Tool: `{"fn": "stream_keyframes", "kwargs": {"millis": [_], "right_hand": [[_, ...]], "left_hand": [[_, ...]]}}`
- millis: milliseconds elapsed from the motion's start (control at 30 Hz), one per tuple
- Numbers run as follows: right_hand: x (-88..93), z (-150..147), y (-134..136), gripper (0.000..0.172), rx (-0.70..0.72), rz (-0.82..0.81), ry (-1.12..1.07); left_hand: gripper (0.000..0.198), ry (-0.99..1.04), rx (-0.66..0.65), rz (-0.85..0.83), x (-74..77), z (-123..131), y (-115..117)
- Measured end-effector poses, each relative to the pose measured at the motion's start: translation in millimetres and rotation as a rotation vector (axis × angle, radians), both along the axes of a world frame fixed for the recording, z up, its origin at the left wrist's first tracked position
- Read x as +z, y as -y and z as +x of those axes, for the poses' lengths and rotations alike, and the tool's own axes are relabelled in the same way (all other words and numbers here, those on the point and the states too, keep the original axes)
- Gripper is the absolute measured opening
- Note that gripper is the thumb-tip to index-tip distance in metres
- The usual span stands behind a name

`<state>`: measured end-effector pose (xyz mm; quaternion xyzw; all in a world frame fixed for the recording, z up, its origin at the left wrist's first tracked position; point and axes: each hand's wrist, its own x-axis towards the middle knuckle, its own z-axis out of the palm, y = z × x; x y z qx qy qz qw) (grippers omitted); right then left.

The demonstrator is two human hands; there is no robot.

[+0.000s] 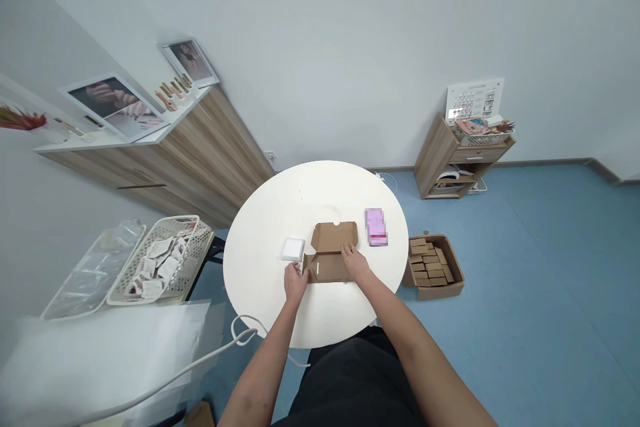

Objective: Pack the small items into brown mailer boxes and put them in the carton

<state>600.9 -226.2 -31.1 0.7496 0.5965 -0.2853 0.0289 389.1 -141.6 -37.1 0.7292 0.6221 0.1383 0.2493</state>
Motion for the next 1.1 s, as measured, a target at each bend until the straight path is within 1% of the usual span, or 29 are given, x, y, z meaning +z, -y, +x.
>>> {"fn": "stream_keyframes", "kwargs": {"millis": [33,67,100,167,333,433,600,733,900,1000,1100], "right_hand": [[0.6,0.0,0.2,0.123,0.005,-0.001,0.005],[1.3,0.0,0.4,0.121,0.010,-0.001,0.007],[2.2,-0.1,0.5,0.121,0.011,-0.001,0.006],[3.8,-0.3,0.4,0.122,0.002,-0.003,-0.004],[4.3,0.2,0.3,0.122,-0.002,-0.010,-0.004],[2.8,0.9,1.0,0.122,0.003,0.007,-0.015],[1.4,0.8,1.2,0.122,-0.011,0.014,-0.026],[-1.3,0.8,0.8,0.124,-0.017,0.016,-0.038],[-2.9,0.9,0.4,0.124,-0.016,0.016,-0.044],[-1.1,0.2,-0.2,0.126,-0.034,0.009,-0.066],[0.0,-0.5,-1.5,0.126,-0.060,-0.002,-0.069]], "left_hand": [[0.016,0.006,0.004,-0.065,-1.8,-4.8,-0.7],[0.014,0.008,-0.001,-0.113,-2.4,-7.9,-1.6],[0.018,0.010,-0.009,-0.139,-1.7,-9.3,-2.6],[0.024,0.025,-0.027,-0.159,2.4,-6.8,-4.1],[0.018,0.079,-0.113,-0.178,14.8,16.7,1.5],[0.018,0.070,-0.148,-0.182,17.6,27.0,9.7],[0.026,0.013,-0.158,-0.207,19.5,30.9,13.2],[0.021,-0.082,-0.125,-0.211,15.2,35.9,5.3],[0.006,-0.165,-0.114,-0.185,3.9,45.5,-7.9],[0.007,-0.198,-0.137,-0.138,-2.2,48.1,-12.0],[0.010,-0.205,-0.192,-0.079,-7.5,49.6,-13.3]]}}
